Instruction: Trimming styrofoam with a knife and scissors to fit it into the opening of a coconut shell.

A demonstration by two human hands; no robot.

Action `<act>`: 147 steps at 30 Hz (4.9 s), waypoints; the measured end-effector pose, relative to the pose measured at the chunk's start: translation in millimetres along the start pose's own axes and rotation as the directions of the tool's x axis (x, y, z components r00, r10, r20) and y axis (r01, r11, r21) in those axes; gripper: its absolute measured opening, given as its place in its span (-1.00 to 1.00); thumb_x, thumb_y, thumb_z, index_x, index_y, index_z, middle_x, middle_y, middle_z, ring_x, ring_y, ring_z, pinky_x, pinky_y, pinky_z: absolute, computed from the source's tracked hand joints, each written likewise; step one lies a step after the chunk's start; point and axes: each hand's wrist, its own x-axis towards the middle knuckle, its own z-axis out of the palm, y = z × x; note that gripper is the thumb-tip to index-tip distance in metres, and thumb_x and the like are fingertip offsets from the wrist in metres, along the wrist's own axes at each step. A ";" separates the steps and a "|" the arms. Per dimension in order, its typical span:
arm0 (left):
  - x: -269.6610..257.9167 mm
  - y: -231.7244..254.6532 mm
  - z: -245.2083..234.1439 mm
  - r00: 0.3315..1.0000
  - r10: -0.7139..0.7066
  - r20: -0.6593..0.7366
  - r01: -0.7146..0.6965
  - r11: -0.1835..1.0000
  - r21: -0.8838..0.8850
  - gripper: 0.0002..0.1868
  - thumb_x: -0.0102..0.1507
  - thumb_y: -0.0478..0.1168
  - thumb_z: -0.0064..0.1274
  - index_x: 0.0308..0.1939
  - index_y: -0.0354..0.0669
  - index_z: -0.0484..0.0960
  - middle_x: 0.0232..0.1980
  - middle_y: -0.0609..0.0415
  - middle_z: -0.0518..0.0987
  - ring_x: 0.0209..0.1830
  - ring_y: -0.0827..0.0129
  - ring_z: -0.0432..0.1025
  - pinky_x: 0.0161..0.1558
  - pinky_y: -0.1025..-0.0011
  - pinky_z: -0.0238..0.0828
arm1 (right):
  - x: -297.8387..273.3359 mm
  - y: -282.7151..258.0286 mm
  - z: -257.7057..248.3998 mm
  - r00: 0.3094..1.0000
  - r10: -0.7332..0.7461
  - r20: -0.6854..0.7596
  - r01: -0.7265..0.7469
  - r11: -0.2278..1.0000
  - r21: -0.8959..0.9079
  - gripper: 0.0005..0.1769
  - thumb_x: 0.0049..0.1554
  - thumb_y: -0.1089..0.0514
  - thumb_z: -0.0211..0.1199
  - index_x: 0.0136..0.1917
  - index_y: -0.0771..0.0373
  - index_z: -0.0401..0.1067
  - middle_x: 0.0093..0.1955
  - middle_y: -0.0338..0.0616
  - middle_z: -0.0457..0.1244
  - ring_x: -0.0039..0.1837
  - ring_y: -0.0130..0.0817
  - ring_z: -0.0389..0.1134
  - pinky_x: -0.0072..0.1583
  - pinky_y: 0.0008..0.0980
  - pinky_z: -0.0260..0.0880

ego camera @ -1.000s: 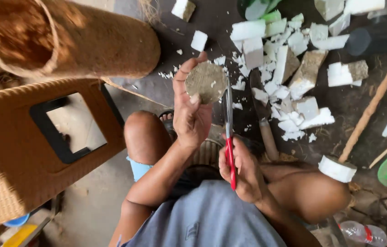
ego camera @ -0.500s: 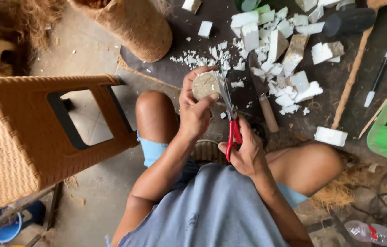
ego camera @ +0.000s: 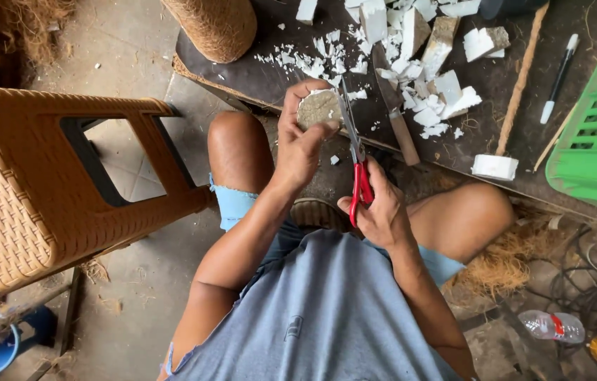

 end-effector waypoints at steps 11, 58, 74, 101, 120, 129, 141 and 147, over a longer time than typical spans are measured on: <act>-11.9 -28.9 -15.0 1.000 -0.017 -0.010 0.015 0.984 -0.180 -0.45 0.02 -0.52 -0.03 0.11 -0.23 0.42 -0.12 -0.08 0.45 -0.33 0.41 0.39 -0.38 0.52 0.40 | -22.4 1.5 -2.7 0.999 -0.048 -0.014 0.048 0.999 0.020 -0.18 -0.11 0.03 0.54 0.36 0.27 0.32 -0.34 -0.03 0.28 -0.31 -0.22 0.34 -0.25 -0.24 0.39; -26.5 -41.2 -11.7 0.999 0.007 0.041 -0.002 0.993 -0.115 -0.49 -0.07 -0.47 -0.07 0.00 -0.28 0.48 -0.08 -0.12 0.49 -0.13 0.19 0.51 -0.24 0.43 0.55 | -17.7 -21.1 -31.3 0.986 -0.162 -0.029 0.158 0.982 -0.100 -0.19 -0.15 -0.09 0.58 0.25 0.31 0.38 -0.37 -0.11 0.26 -0.31 -0.25 0.36 -0.25 -0.28 0.41; -21.9 -24.4 -3.1 0.994 -0.038 0.100 0.045 0.997 -0.070 -0.51 -0.10 -0.44 -0.04 -0.05 -0.34 0.52 -0.21 -0.20 0.57 -0.18 0.21 0.54 -0.28 0.43 0.51 | -23.1 -17.1 -38.8 0.989 -0.145 -0.012 0.144 0.985 -0.091 -0.21 -0.15 -0.06 0.58 0.24 0.34 0.39 -0.38 -0.09 0.27 -0.33 -0.23 0.36 -0.26 -0.28 0.41; -19.4 12.9 0.6 0.921 -0.078 0.381 -0.051 0.946 0.319 -0.62 0.14 -0.51 -0.14 -0.04 -0.84 0.23 -0.24 -0.51 0.42 -0.05 -0.22 0.38 0.08 0.02 0.29 | -28.9 -10.9 -47.2 0.995 -0.101 0.022 0.104 0.982 -0.160 -0.15 -0.21 -0.23 0.59 0.20 0.26 0.40 -0.40 -0.14 0.23 -0.33 -0.23 0.34 -0.24 -0.22 0.37; -1.4 6.8 -2.8 0.900 -0.236 0.366 0.119 0.942 0.315 -0.49 -0.16 -0.49 -0.05 -0.10 -0.33 0.57 -0.29 -0.16 0.58 -0.25 0.24 0.47 -0.18 0.36 0.45 | -26.0 -14.0 -59.7 0.997 -0.011 0.075 0.029 0.970 -0.239 -0.15 -0.23 -0.26 0.59 0.17 0.23 0.39 -0.40 -0.11 0.25 -0.31 -0.13 0.37 -0.21 -0.15 0.39; -4.8 -7.1 -11.8 0.863 -0.298 0.409 0.185 0.938 0.293 -0.42 -0.08 -0.50 -0.13 0.07 -0.41 0.45 -0.22 -0.26 0.54 -0.26 0.05 0.47 -0.17 0.19 0.54 | -33.6 7.0 -55.8 0.999 0.000 0.034 0.008 0.970 -0.244 -0.19 -0.21 -0.17 0.61 0.21 0.19 0.41 -0.40 -0.13 0.28 -0.32 -0.12 0.38 -0.20 -0.16 0.38; -5.4 -46.9 -4.3 0.931 -0.360 0.055 0.351 0.929 0.119 -0.59 0.17 -0.15 0.19 0.04 -0.11 0.42 -0.20 0.19 0.52 -0.37 0.54 0.30 -0.37 0.57 0.23 | -17.8 27.6 -35.3 0.960 0.244 0.138 -0.264 0.953 0.148 -0.41 0.02 0.06 0.42 0.27 0.23 0.33 -0.34 -0.31 0.18 -0.25 -0.56 0.18 -0.09 -0.59 0.27; -0.2 -45.3 0.0 0.929 -0.368 0.041 0.369 0.929 -0.017 -0.74 0.24 -0.20 0.16 -0.03 -0.11 0.49 -0.13 0.13 0.65 -0.16 0.38 0.55 -0.24 0.40 0.57 | -3.5 16.1 -35.0 0.960 0.257 0.112 -0.245 0.963 -0.111 -0.16 -0.09 -0.35 0.33 0.27 0.21 0.29 -0.24 -0.28 0.33 -0.22 -0.38 0.29 -0.12 -0.35 0.29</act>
